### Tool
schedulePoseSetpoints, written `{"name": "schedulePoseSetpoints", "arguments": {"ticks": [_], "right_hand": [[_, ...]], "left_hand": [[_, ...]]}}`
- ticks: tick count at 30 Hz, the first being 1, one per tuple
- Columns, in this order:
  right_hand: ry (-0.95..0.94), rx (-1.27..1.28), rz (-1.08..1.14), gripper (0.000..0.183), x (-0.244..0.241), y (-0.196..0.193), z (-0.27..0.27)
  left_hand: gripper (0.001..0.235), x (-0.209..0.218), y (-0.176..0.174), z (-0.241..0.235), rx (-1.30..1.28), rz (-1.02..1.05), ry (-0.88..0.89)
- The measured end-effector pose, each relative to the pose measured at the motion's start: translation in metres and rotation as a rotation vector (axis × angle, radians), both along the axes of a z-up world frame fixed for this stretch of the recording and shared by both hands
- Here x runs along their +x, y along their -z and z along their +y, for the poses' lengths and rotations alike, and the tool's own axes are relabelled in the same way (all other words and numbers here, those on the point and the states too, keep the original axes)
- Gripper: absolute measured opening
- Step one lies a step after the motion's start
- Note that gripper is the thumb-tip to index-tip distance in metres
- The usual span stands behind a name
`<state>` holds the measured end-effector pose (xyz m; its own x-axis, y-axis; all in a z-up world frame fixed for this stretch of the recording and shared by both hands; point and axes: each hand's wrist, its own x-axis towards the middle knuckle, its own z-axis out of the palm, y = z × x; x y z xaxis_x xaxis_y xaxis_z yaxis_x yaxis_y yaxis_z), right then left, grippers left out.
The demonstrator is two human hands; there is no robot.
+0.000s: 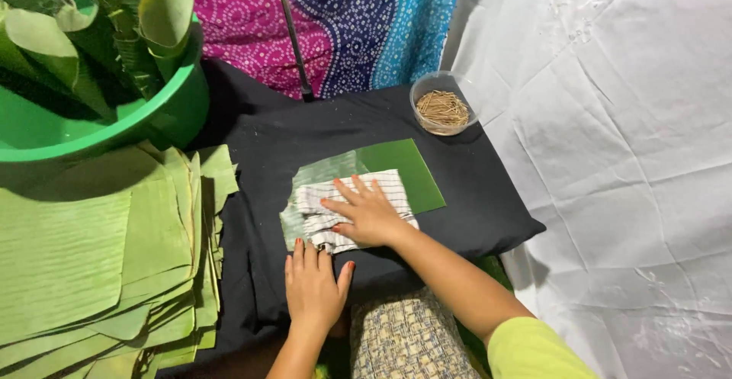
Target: Cleaning banana leaves with a cloth and folding them into cone shapes, secured with small wooden sticks.
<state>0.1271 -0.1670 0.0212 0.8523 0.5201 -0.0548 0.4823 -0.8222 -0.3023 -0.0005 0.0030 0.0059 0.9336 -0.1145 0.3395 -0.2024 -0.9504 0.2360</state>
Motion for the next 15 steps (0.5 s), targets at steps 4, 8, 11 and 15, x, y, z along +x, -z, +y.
{"name": "schedulePoseSetpoints", "arguments": {"ticks": [4, 8, 11, 15], "right_hand": [[0.306, -0.107, -0.093, 0.058, 0.021, 0.006, -0.039], [0.441, -0.177, 0.011, 0.053, 0.020, -0.003, -0.102], [0.498, 0.270, -0.259, 0.048, 0.009, 0.006, -0.149], [0.738, 0.200, -0.334, 0.043, -0.008, -0.021, -0.185]], "left_hand": [[0.068, 0.002, -0.006, 0.000, 0.045, -0.028, -0.013], [0.067, 0.005, -0.012, 0.001, 0.062, -0.092, -0.019], [0.055, 0.013, -0.014, 0.010, 0.084, -0.188, -0.031], [0.038, 0.025, -0.022, 0.027, 0.084, -0.137, 0.063]]}}
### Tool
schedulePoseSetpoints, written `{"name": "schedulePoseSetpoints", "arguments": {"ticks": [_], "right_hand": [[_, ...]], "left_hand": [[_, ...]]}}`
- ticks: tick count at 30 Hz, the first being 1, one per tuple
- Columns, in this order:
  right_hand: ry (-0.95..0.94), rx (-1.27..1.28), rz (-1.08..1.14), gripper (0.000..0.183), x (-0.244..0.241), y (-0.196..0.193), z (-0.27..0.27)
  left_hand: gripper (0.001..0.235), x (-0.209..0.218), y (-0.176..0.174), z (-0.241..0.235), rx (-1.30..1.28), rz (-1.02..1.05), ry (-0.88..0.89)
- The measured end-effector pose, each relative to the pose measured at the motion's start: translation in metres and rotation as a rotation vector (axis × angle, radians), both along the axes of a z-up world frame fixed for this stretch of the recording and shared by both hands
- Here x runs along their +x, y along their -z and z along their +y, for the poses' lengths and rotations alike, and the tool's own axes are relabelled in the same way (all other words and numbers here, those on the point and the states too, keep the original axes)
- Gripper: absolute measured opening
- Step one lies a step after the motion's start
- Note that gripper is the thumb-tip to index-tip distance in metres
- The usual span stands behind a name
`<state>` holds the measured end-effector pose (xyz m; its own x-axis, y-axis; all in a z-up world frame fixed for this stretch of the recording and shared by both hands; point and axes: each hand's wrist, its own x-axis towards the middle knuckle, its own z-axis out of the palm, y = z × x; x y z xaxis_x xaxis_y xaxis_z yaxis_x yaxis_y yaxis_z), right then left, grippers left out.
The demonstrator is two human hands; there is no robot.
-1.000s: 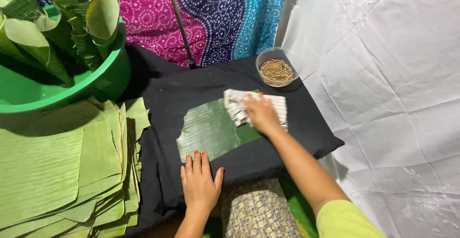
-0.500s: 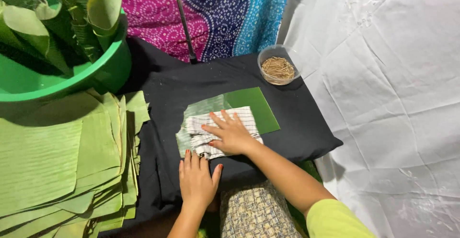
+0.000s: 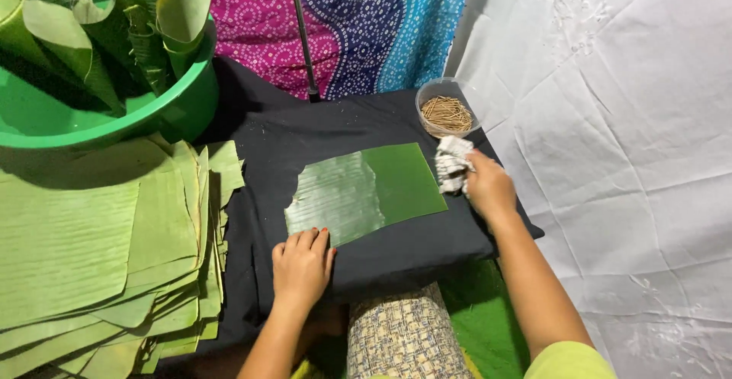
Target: Cleaning banana leaves with a cloth and folding them into cone shapes, secured with small wooden sticks.
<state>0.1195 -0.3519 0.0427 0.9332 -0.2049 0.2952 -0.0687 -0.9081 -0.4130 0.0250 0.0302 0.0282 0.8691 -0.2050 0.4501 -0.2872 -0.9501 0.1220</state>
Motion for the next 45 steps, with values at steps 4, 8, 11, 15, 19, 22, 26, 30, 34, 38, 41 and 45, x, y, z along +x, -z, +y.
{"name": "schedulePoseSetpoints", "arguments": {"ticks": [4, 8, 11, 15, 19, 22, 26, 30, 34, 38, 41, 45], "right_hand": [[-0.054, -0.147, -0.222, 0.042, -0.001, 0.023, -0.014], [-0.067, -0.134, -0.002, 0.063, -0.003, 0.023, -0.005], [0.010, 0.030, 0.166, 0.076, -0.003, 0.022, -0.002], [-0.093, -0.120, 0.000, 0.061, -0.013, 0.021, -0.002], [-0.329, -0.169, -0.059, 0.037, -0.023, 0.006, 0.013], [-0.413, -0.144, -0.012, 0.035, -0.027, 0.013, 0.019], [-0.469, -0.041, 0.150, 0.040, -0.029, 0.011, 0.014], [-0.524, 0.064, 0.096, 0.065, -0.033, 0.005, 0.015], [-0.535, 0.172, -0.032, 0.059, -0.026, 0.013, 0.013], [-0.550, 0.244, -0.138, 0.046, -0.022, 0.022, 0.018], [-0.535, 0.472, -0.200, 0.028, -0.026, 0.016, 0.031], [-0.535, 0.807, -0.313, 0.018, -0.022, 0.021, 0.032]], "left_hand": [[0.021, 0.006, -0.010, 0.005, 0.058, -0.159, 0.078], [0.022, 0.010, -0.006, 0.009, 0.134, -0.177, 0.107], [0.027, 0.018, 0.001, 0.018, 0.074, -0.045, 0.185], [0.017, 0.024, 0.011, 0.017, 0.114, -0.133, 0.223], [0.004, 0.020, 0.007, 0.003, 0.211, -0.302, 0.177], [0.007, 0.023, 0.005, -0.003, 0.215, -0.355, 0.147], [0.006, 0.024, -0.011, 0.001, 0.176, -0.353, 0.098], [0.003, 0.022, -0.036, 0.007, -0.031, -0.219, 0.074], [0.008, 0.027, -0.050, 0.015, -0.294, -0.095, 0.192], [0.007, 0.026, -0.055, 0.021, -0.399, -0.070, 0.234], [0.011, 0.024, -0.051, 0.032, -0.453, -0.062, 0.258], [0.059, 0.021, -0.047, 0.055, -0.500, 0.019, 0.316]]}}
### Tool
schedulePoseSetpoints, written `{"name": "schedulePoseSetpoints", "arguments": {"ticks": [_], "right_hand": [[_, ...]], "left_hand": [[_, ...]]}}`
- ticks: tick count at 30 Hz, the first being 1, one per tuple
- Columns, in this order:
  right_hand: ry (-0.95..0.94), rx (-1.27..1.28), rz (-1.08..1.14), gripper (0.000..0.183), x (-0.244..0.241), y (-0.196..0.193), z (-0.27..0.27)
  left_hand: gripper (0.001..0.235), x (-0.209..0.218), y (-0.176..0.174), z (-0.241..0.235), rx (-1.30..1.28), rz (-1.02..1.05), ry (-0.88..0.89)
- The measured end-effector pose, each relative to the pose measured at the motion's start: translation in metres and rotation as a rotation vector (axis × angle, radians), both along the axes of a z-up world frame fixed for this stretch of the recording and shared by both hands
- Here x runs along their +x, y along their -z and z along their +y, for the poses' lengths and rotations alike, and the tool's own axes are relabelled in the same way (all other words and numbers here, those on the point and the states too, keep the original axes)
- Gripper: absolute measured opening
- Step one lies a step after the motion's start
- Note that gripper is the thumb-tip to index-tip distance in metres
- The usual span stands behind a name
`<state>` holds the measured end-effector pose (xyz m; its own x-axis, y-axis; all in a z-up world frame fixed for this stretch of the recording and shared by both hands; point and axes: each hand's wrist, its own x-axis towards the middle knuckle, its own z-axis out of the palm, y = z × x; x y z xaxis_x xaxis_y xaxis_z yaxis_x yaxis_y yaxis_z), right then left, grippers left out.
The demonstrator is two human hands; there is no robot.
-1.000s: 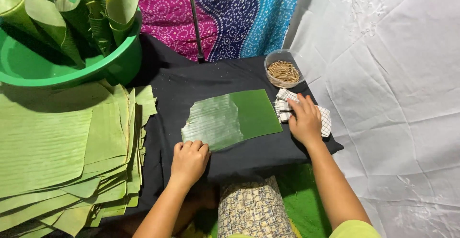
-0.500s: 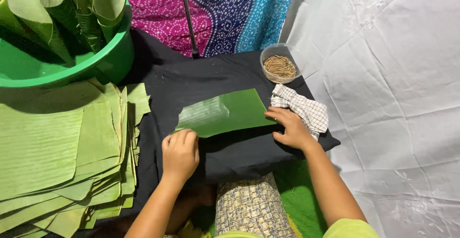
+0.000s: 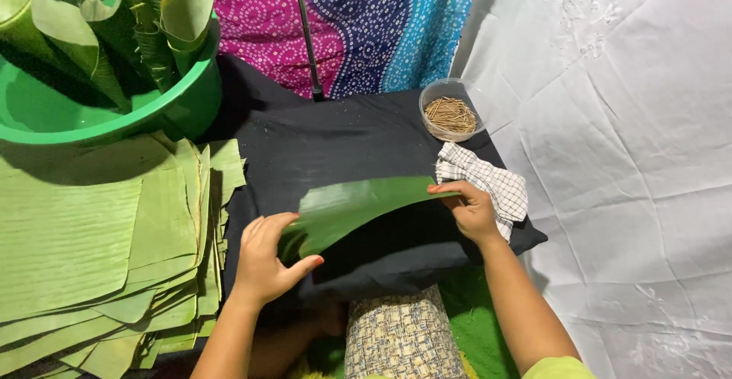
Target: Cleaning banana leaves with a cloth and folding them into cone shapes, secured with small wooden sticks.
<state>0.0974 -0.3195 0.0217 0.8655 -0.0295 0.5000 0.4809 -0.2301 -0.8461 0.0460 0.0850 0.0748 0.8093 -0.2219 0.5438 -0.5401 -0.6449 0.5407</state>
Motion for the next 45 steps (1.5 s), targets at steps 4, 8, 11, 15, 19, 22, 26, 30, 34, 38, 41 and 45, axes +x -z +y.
{"name": "schedulePoseSetpoints", "arguments": {"ticks": [4, 8, 11, 15, 19, 22, 26, 30, 34, 38, 41, 45], "right_hand": [[0.002, 0.207, 0.079, 0.025, 0.002, -0.028, 0.003], [0.065, 0.237, 0.074, 0.015, 0.018, -0.050, 0.005], [0.085, 0.375, 0.073, 0.004, 0.029, -0.066, 0.018], [0.060, 0.513, 0.230, 0.005, 0.054, -0.064, 0.028], [0.024, 0.626, 0.426, 0.010, 0.106, -0.017, 0.017], [0.055, 0.631, 0.441, 0.011, 0.128, 0.023, 0.020], [0.096, 0.561, 0.496, 0.011, 0.123, 0.032, 0.031], [0.141, 0.440, 0.505, 0.008, 0.122, 0.038, 0.035], [0.155, 0.223, 0.470, 0.025, 0.106, 0.022, 0.047], [0.167, 0.063, 0.406, 0.065, 0.099, 0.009, 0.062], [0.334, -0.308, 0.047, 0.068, 0.095, -0.013, 0.080], [-0.120, -0.030, 0.311, 0.045, 0.115, -0.021, 0.100]], "left_hand": [[0.063, -0.010, -0.028, 0.001, -0.094, 0.570, -0.078], [0.028, 0.008, 0.002, 0.009, -0.279, 0.583, -0.073], [0.014, 0.027, 0.013, 0.013, -0.504, 0.613, -0.035], [0.025, 0.074, 0.040, 0.024, -0.846, 0.705, 0.050], [0.020, 0.126, 0.074, 0.024, -0.910, 0.787, -0.073], [0.017, 0.118, 0.032, 0.003, -0.848, 0.879, -0.256], [0.014, 0.123, 0.062, 0.001, -0.943, 0.945, -0.293], [0.044, 0.112, 0.057, -0.006, -1.047, 1.004, -0.144], [0.059, 0.098, 0.038, -0.021, -0.944, 1.024, -0.075], [0.086, 0.090, 0.017, -0.029, -0.844, 0.966, -0.150], [0.074, 0.080, -0.002, -0.024, -0.568, 0.778, -0.210], [0.077, 0.079, 0.002, -0.020, -0.194, 0.246, -0.195]]}}
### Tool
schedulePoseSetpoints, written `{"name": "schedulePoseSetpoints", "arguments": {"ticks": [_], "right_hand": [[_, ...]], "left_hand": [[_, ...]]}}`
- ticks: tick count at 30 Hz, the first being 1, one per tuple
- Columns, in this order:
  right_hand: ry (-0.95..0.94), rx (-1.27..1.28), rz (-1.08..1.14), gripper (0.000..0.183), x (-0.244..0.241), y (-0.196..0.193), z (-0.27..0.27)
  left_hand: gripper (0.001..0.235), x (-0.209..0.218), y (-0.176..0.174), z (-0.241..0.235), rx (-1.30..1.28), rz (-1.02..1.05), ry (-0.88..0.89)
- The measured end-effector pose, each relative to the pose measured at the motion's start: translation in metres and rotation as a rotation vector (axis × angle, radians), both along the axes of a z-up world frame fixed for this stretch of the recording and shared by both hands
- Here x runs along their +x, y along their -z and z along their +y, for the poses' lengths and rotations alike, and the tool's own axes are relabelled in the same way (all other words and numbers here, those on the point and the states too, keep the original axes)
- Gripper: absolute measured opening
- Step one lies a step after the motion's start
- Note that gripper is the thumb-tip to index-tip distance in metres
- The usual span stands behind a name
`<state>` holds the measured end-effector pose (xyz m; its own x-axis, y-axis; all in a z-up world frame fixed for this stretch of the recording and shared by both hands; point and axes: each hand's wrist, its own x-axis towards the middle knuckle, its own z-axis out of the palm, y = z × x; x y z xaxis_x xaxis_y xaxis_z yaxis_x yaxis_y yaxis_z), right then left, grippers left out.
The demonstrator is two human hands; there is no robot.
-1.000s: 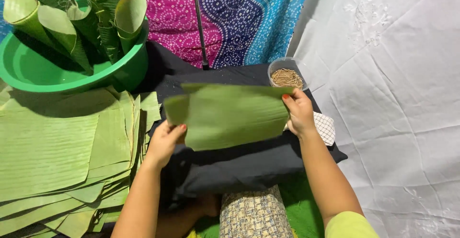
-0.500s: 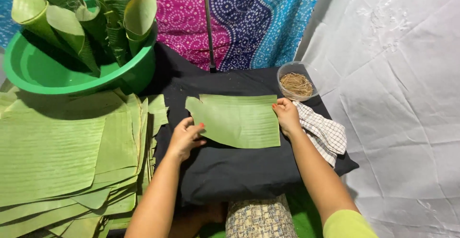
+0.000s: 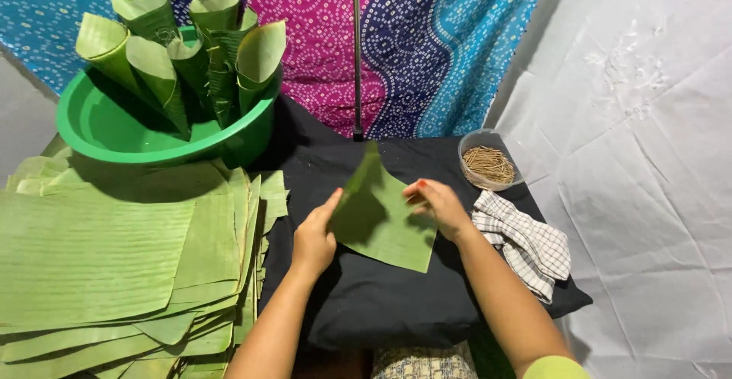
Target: Cleaning banana leaves with a cloth and folding them into cone shapes, secured with small wooden sticks.
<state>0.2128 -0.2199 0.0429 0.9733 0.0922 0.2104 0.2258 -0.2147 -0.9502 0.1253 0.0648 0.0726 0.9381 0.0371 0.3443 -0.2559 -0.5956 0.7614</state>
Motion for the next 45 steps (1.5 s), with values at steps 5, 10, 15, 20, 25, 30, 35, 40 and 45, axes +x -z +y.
{"name": "schedulePoseSetpoints", "arguments": {"ticks": [5, 10, 15, 20, 25, 30, 35, 40, 45], "right_hand": [[-0.616, 0.335, 0.677, 0.123, 0.007, -0.009, 0.035], [-0.603, 0.402, 0.892, 0.060, 0.017, -0.002, 0.041], [-0.567, 0.427, 0.736, 0.045, 0.011, -0.027, 0.046], [-0.639, 0.472, 0.757, 0.087, 0.027, -0.017, 0.038], [-0.681, 0.557, 0.835, 0.103, 0.027, -0.028, 0.039], [-0.683, 0.603, 0.855, 0.110, 0.030, -0.024, 0.041], [-0.557, 0.613, 0.708, 0.042, 0.014, -0.033, 0.052], [-0.624, 0.770, 0.501, 0.037, 0.002, -0.056, 0.062], [-0.686, 0.873, 0.363, 0.038, -0.005, -0.077, 0.080]], "left_hand": [[0.075, 0.009, 0.024, -0.002, 0.329, -0.363, 0.005], [0.068, 0.013, 0.030, -0.003, 0.312, -0.361, 0.042], [0.073, 0.014, 0.019, -0.003, -0.091, -0.244, 0.064], [0.071, 0.019, 0.022, 0.003, -0.206, -0.209, 0.040], [0.069, 0.016, 0.017, 0.003, -0.193, -0.241, 0.085], [0.068, 0.017, 0.022, 0.004, -0.176, -0.238, 0.066], [0.068, 0.013, 0.014, 0.000, -0.263, -0.149, 0.023], [0.084, 0.023, 0.040, 0.001, -0.905, 0.281, 0.126], [0.056, 0.023, 0.074, -0.007, -0.925, 0.384, 0.253]]}}
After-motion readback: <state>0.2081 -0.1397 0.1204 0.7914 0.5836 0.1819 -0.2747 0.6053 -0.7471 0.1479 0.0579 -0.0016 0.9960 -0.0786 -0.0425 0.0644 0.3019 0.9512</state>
